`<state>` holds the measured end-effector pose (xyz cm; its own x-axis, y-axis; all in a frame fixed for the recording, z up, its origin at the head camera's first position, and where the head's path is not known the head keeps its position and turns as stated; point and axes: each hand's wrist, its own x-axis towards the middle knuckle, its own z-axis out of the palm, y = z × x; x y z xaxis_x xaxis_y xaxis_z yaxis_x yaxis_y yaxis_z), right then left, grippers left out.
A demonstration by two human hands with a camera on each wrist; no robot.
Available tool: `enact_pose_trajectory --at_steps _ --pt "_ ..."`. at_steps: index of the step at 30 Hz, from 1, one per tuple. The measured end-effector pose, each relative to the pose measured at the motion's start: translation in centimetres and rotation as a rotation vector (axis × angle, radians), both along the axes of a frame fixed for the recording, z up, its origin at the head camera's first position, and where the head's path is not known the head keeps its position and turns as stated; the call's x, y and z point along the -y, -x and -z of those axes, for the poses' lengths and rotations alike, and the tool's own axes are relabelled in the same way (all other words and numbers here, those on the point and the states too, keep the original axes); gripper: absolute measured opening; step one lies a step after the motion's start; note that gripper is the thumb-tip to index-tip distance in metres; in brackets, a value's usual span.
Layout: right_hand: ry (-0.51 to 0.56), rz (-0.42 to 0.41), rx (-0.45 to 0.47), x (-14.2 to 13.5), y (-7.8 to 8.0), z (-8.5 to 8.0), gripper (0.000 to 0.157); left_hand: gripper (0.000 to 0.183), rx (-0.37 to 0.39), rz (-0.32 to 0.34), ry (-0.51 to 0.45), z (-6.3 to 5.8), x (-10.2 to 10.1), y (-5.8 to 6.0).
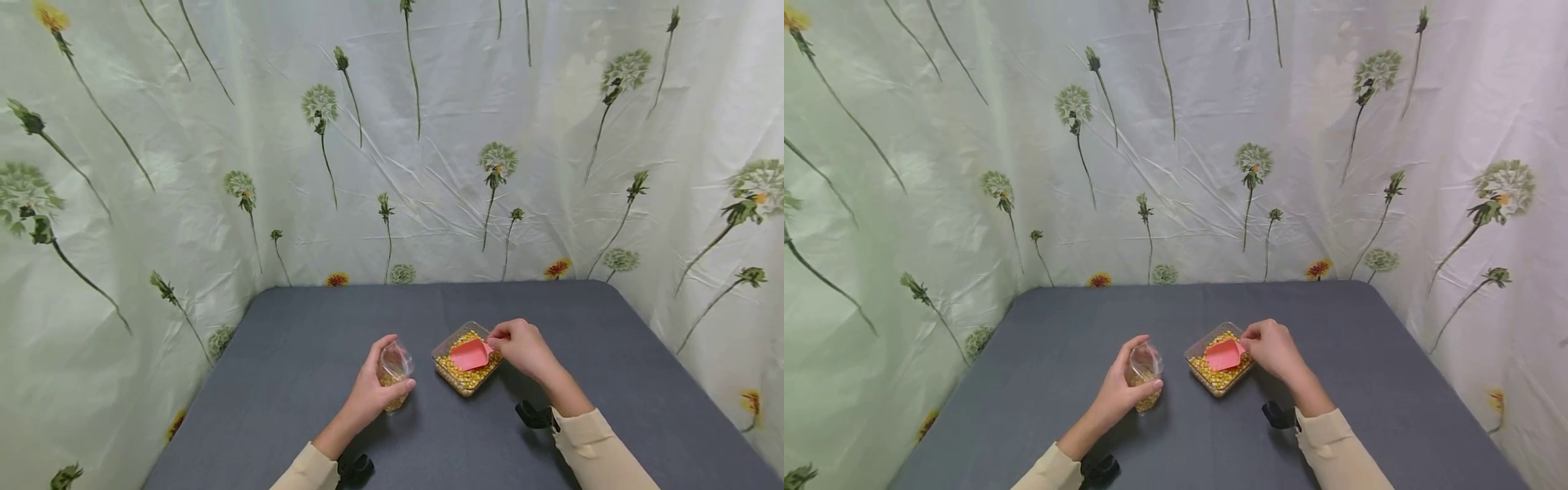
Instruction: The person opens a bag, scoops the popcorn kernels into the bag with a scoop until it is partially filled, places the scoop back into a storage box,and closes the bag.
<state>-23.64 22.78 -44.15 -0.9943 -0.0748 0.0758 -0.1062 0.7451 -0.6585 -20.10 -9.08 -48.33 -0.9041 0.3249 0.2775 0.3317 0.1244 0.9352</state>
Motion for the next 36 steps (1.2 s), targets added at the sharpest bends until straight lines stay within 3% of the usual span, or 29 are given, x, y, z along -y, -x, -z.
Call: enact_pose_trajectory --at_steps 6,12,16,29,36 --pt "-0.095 0.002 -0.108 0.0 -0.8 -2.3 0.007 0.083 -0.02 -0.01 -0.002 1.8 0.1 1.0" --pt "-0.171 0.052 -0.291 -0.2 -1.4 -3.8 0.003 0.08 -0.071 0.005 0.005 2.0 0.1 1.2" --pt "-0.193 0.074 -0.344 -0.1 -1.4 -3.9 0.004 0.08 -0.06 0.005 0.01 1.9 0.3 1.1" --pt "-0.119 0.106 -0.197 -0.2 -0.7 -2.7 0.028 0.081 -0.042 -0.006 0.024 2.0 0.4 0.9" --pt "-0.083 0.081 -0.139 -1.1 0.1 -1.6 0.029 0.081 -0.038 -0.009 0.037 1.5 0.4 0.6"
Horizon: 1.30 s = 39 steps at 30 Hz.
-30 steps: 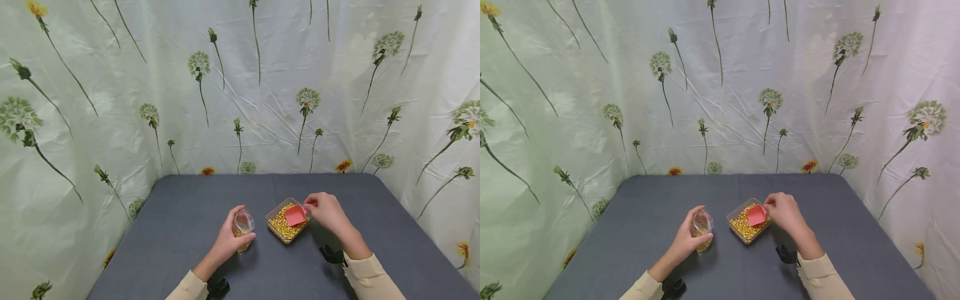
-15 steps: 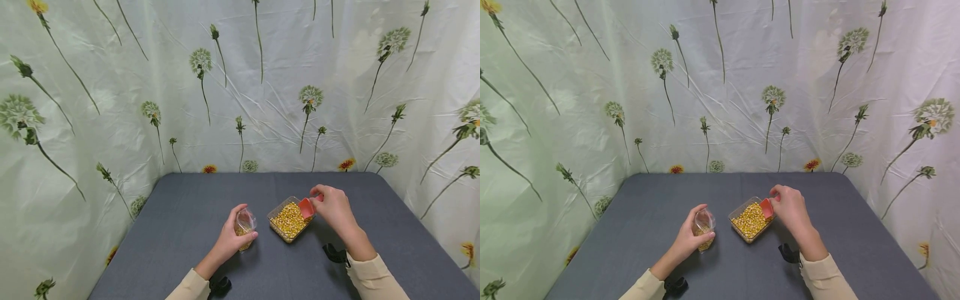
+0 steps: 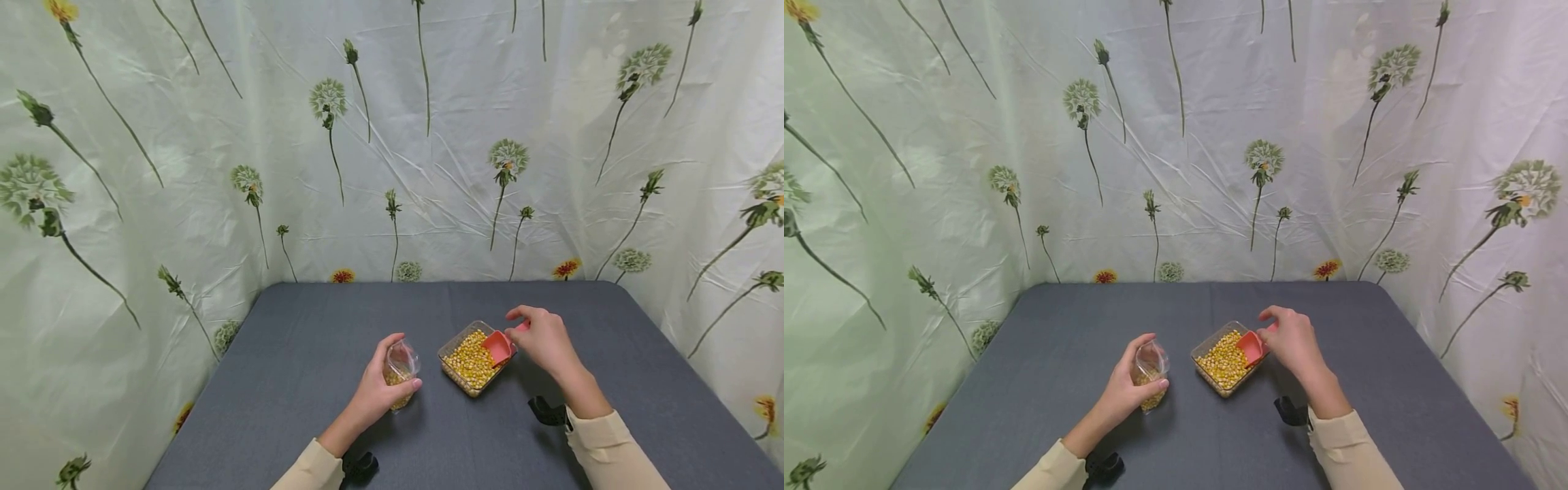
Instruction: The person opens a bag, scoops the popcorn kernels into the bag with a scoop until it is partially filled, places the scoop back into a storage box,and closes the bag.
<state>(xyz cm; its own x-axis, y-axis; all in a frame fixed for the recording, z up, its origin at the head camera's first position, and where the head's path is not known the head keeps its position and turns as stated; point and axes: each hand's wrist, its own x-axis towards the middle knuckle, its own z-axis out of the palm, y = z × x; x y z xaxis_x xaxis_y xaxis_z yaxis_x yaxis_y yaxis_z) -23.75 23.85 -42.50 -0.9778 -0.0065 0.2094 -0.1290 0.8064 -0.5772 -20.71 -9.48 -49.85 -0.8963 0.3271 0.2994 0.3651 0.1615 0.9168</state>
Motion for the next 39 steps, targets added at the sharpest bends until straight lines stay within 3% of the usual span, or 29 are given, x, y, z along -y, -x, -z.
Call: enact_pose_trajectory --at_steps 9,17,24,28,33,39 --pt "-0.017 0.005 0.217 -1.8 0.9 2.7 0.048 0.083 0.021 -0.002 -0.014 0.0 -0.2 0.1" --pt "0.061 -0.076 0.256 -2.4 1.1 3.2 0.03 0.079 0.025 -0.014 -0.008 -1.9 -0.5 -1.1" --pt "0.121 -0.113 0.261 -2.8 0.9 2.3 0.02 0.083 0.027 -0.01 -0.008 -0.1 -0.1 0.0" --pt "0.215 -0.124 0.288 -3.0 0.8 2.1 0.018 0.082 0.01 0.007 -0.018 0.3 0.1 0.2" --pt "0.412 -0.164 0.395 -3.5 1.1 2.3 0.019 0.081 -0.013 0.018 -0.011 0.4 0.2 0.3" --pt "0.569 -0.219 0.476 -4.6 1.4 2.8 0.026 0.081 -0.018 0.016 -0.001 0.4 0.2 0.3"
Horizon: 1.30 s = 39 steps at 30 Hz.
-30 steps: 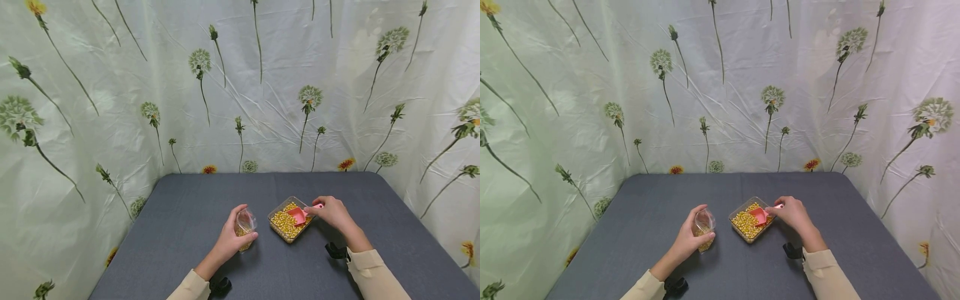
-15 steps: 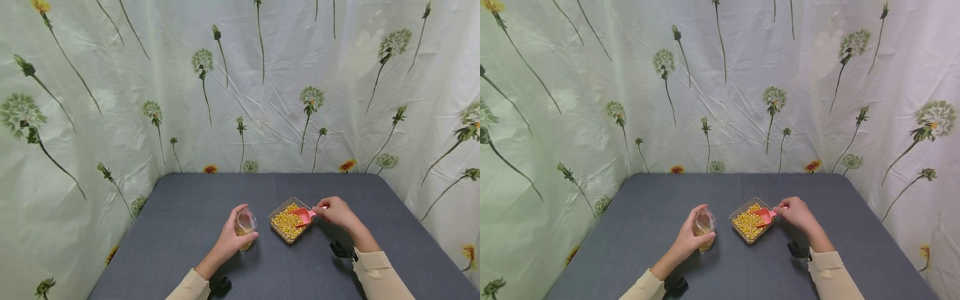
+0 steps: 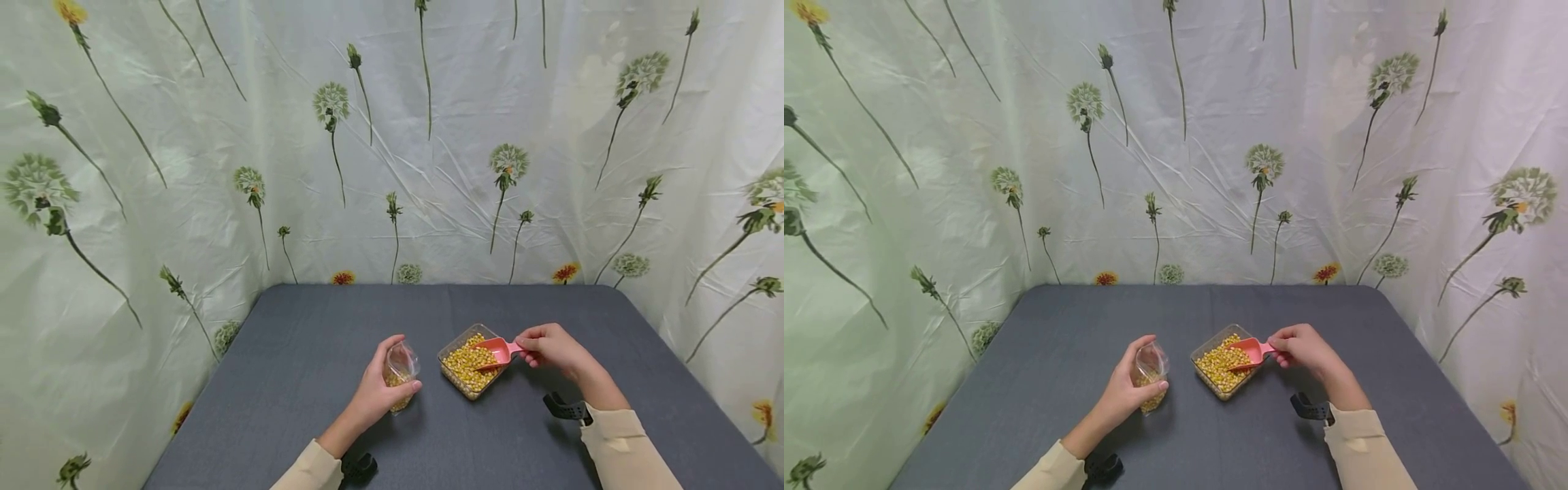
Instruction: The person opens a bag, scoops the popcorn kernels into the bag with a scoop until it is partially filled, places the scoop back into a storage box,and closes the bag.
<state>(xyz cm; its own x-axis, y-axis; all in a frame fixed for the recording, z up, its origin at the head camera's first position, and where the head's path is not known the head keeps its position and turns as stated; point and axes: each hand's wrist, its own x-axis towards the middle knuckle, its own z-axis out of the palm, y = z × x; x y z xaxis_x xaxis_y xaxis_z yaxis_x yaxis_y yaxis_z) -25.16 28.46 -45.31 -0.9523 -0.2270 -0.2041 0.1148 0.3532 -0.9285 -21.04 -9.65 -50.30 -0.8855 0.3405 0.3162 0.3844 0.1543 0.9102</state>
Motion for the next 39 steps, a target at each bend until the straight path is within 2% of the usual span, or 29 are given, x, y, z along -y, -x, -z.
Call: enact_pose_trajectory --at_steps 5,11,29,39 --pt "0.09 0.016 0.063 -0.7 0.2 0.5 0.029 0.082 0.012 -0.006 0.006 -0.1 0.0 0.0" --pt "0.151 0.017 0.097 -1.1 0.3 0.5 0.031 0.083 0.019 -0.003 0.003 -0.2 0.0 -0.1" --pt "0.173 -0.007 0.053 -0.7 0.0 -1.3 0.031 0.084 0.014 -0.026 0.019 -0.1 0.0 0.0" --pt "0.17 0.026 0.027 -0.2 -0.6 -2.1 0.03 0.081 0.025 -0.028 0.018 0.0 -0.1 0.1"
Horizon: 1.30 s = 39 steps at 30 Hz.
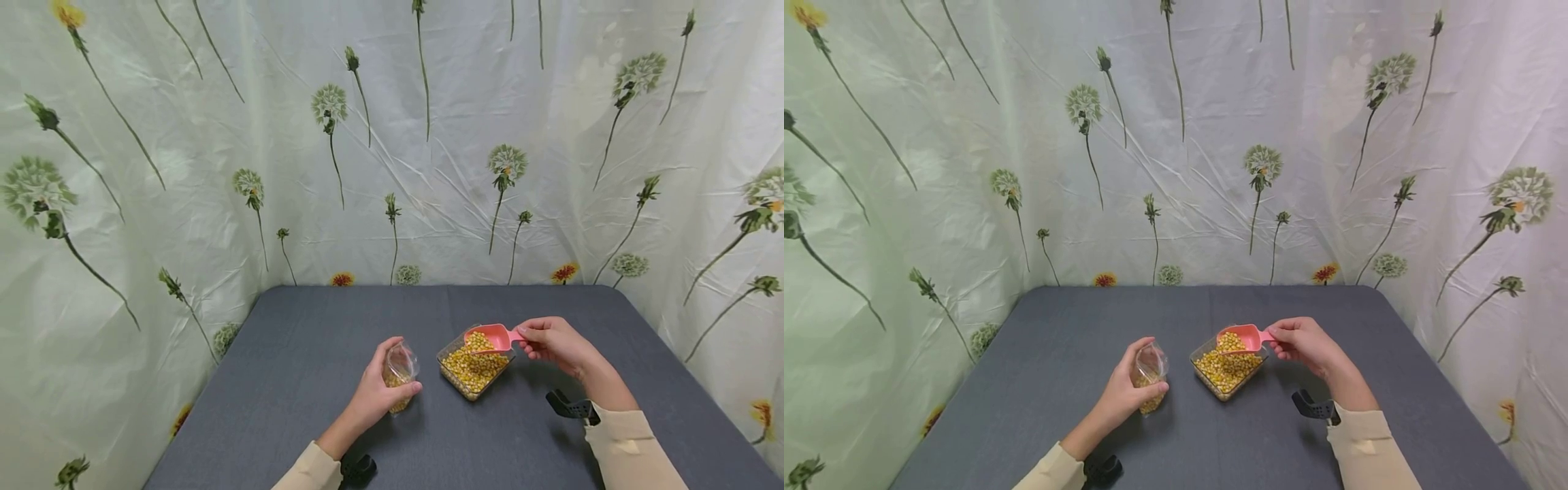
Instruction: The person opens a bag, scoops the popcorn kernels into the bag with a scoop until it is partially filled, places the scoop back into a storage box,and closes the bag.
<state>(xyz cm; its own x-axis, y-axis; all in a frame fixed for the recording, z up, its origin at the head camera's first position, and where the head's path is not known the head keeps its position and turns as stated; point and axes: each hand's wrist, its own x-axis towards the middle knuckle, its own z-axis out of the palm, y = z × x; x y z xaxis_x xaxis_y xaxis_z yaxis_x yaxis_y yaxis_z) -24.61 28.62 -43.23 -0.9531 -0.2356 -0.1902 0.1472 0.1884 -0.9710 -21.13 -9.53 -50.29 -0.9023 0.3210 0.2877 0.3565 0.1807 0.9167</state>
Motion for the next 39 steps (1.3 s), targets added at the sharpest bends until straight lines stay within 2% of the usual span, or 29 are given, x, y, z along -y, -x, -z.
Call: enact_pose_trajectory --at_steps 10,22,34,39 --pt "-0.005 -0.007 -0.016 1.0 -0.4 -0.9 0.032 0.079 0.003 0.003 -0.013 0.2 -0.1 0.0" --pt "0.01 -0.024 -0.039 2.3 -0.8 -1.2 0.032 0.081 0.007 0.02 -0.025 0.0 0.0 0.0" --pt "0.025 -0.043 -0.069 4.1 -1.2 -1.6 0.032 0.081 0.044 0.002 0.019 -0.2 0.0 0.0" --pt "0.015 -0.041 -0.084 4.7 -1.4 -1.7 0.033 0.085 0.06 0.03 0.038 -0.3 0.1 -0.2"
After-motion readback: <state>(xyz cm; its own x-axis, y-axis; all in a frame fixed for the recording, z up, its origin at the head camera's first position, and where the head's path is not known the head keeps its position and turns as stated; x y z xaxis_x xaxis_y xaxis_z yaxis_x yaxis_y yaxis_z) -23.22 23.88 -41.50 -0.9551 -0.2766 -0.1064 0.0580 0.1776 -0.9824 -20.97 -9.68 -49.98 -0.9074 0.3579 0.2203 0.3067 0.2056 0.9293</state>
